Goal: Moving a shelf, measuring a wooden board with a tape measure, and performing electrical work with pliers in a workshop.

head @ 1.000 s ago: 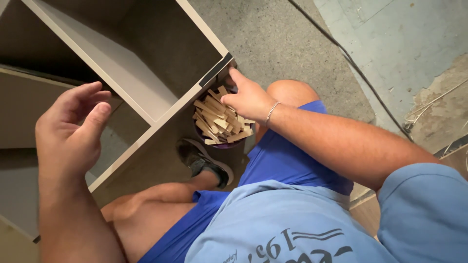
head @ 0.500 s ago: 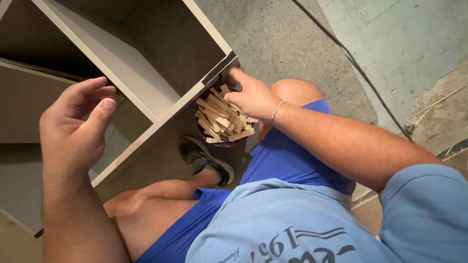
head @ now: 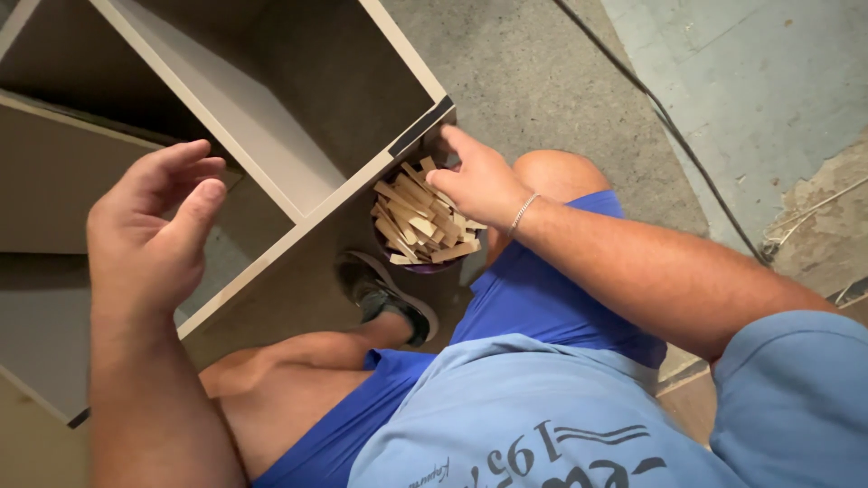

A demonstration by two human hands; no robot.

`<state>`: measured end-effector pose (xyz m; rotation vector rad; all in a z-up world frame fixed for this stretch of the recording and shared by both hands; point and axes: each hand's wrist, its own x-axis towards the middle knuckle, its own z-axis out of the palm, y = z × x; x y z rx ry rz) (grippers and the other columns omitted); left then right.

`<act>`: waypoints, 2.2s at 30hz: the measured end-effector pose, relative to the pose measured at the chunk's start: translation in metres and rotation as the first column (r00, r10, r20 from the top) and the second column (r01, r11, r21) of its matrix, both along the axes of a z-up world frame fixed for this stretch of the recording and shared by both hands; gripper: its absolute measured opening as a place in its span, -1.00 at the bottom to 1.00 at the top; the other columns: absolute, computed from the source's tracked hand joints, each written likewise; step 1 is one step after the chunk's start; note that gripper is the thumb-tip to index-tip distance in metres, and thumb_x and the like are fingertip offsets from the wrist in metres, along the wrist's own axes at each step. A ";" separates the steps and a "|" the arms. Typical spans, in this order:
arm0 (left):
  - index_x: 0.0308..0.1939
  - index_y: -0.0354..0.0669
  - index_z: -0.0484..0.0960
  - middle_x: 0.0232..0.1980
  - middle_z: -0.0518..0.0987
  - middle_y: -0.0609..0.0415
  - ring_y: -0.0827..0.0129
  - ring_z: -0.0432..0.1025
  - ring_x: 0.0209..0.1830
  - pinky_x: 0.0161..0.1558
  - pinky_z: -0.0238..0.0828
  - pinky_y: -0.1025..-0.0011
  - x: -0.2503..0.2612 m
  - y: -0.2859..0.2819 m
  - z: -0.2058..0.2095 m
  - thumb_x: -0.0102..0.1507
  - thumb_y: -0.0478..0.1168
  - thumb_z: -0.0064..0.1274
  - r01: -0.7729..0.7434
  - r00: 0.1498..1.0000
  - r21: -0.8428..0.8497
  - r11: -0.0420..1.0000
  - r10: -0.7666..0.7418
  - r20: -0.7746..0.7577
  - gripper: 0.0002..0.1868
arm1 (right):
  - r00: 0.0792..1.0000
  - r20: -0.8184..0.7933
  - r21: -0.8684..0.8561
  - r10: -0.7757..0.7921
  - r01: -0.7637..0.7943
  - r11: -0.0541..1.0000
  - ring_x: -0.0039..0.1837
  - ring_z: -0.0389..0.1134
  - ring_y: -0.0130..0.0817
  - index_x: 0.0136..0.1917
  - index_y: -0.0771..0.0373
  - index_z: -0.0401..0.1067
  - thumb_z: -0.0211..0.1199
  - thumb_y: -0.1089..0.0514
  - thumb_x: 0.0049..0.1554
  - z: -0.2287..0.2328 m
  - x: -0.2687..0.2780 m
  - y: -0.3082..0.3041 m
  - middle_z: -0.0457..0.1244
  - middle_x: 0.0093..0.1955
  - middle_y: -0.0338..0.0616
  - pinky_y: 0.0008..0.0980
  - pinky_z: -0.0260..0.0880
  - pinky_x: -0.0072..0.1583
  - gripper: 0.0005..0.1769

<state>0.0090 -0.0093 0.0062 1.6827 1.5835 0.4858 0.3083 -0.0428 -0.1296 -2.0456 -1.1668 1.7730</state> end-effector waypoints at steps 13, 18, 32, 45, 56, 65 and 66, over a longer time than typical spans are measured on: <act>0.25 -0.20 0.57 0.07 0.63 0.03 0.40 0.53 0.10 0.11 0.49 0.45 0.006 0.004 0.007 0.40 -0.30 0.06 -0.041 0.999 -0.042 0.998 0.040 -0.009 -0.67 | 0.999 0.026 0.084 0.019 -0.021 0.996 -0.07 0.41 -0.46 0.62 0.05 0.12 0.15 -0.06 0.05 0.004 -0.001 -0.003 0.43 0.03 -0.26 -0.44 0.38 0.05 -0.12; 0.23 -0.20 0.58 0.07 0.64 0.04 0.40 0.52 0.10 0.15 0.47 0.44 0.005 0.006 0.010 0.37 -0.30 0.06 -0.023 1.000 -0.038 0.999 0.023 -0.001 -0.67 | 0.998 -0.046 0.124 -0.042 0.047 0.991 -0.39 0.21 -0.49 0.35 -0.07 0.28 0.13 0.07 0.07 0.009 -0.004 -0.005 0.32 -0.28 -0.36 -0.39 0.28 -0.28 -0.45; 0.12 0.03 0.71 -0.04 0.74 0.03 0.18 0.63 0.01 0.06 0.53 0.23 -0.019 0.014 0.002 0.22 -0.04 0.25 -0.251 0.968 -0.028 0.968 0.252 0.022 -0.61 | 0.991 -0.130 0.341 0.015 0.030 0.940 0.28 0.38 0.19 0.61 0.35 0.04 0.31 0.08 0.17 -0.056 0.012 -0.019 0.20 0.46 0.31 -0.03 0.48 0.18 -0.14; 0.02 0.23 0.73 -0.15 0.73 0.29 0.46 0.63 -0.11 -0.06 0.54 0.42 -0.031 0.013 0.010 0.22 0.06 0.23 -0.416 0.896 0.007 0.909 0.408 0.176 -0.70 | 0.951 0.283 0.591 0.127 -0.278 0.757 -0.03 0.49 -0.35 0.11 -0.10 0.63 0.36 0.00 0.15 -0.026 0.014 -0.001 0.46 -0.10 -0.30 -0.38 0.48 0.03 -0.76; 0.02 0.11 0.72 -0.15 0.75 0.22 0.39 0.64 -0.09 -0.06 0.55 0.38 -0.032 0.003 0.028 0.22 0.04 0.19 -0.328 0.925 0.144 0.934 0.286 0.252 -0.67 | 0.580 0.803 0.594 0.133 -0.766 -0.248 0.22 0.44 -0.12 0.21 -0.04 0.58 0.55 -0.08 -0.10 -0.040 0.052 0.083 0.39 0.29 -0.09 -0.24 0.46 0.26 -0.42; 0.05 0.08 0.69 -0.14 0.73 0.22 0.38 0.63 -0.07 -0.04 0.55 0.37 -0.038 0.005 0.029 0.24 0.09 0.15 -0.330 0.918 0.074 0.941 0.302 0.258 -0.63 | 0.599 0.786 0.618 0.156 -0.747 -0.247 0.26 0.45 -0.11 0.21 0.18 0.57 0.48 0.03 0.05 -0.036 0.046 0.074 0.40 0.26 0.02 -0.29 0.46 0.29 -0.53; 0.05 0.10 0.69 -0.13 0.73 0.24 0.40 0.63 -0.06 -0.03 0.55 0.39 -0.038 0.006 0.030 0.24 0.10 0.15 -0.334 0.915 0.050 0.941 0.311 0.255 -0.63 | 0.601 0.785 0.618 0.148 -0.748 -0.242 0.26 0.44 -0.12 0.22 0.18 0.56 0.48 0.04 0.05 -0.037 0.047 0.074 0.40 0.26 0.01 -0.29 0.47 0.29 -0.52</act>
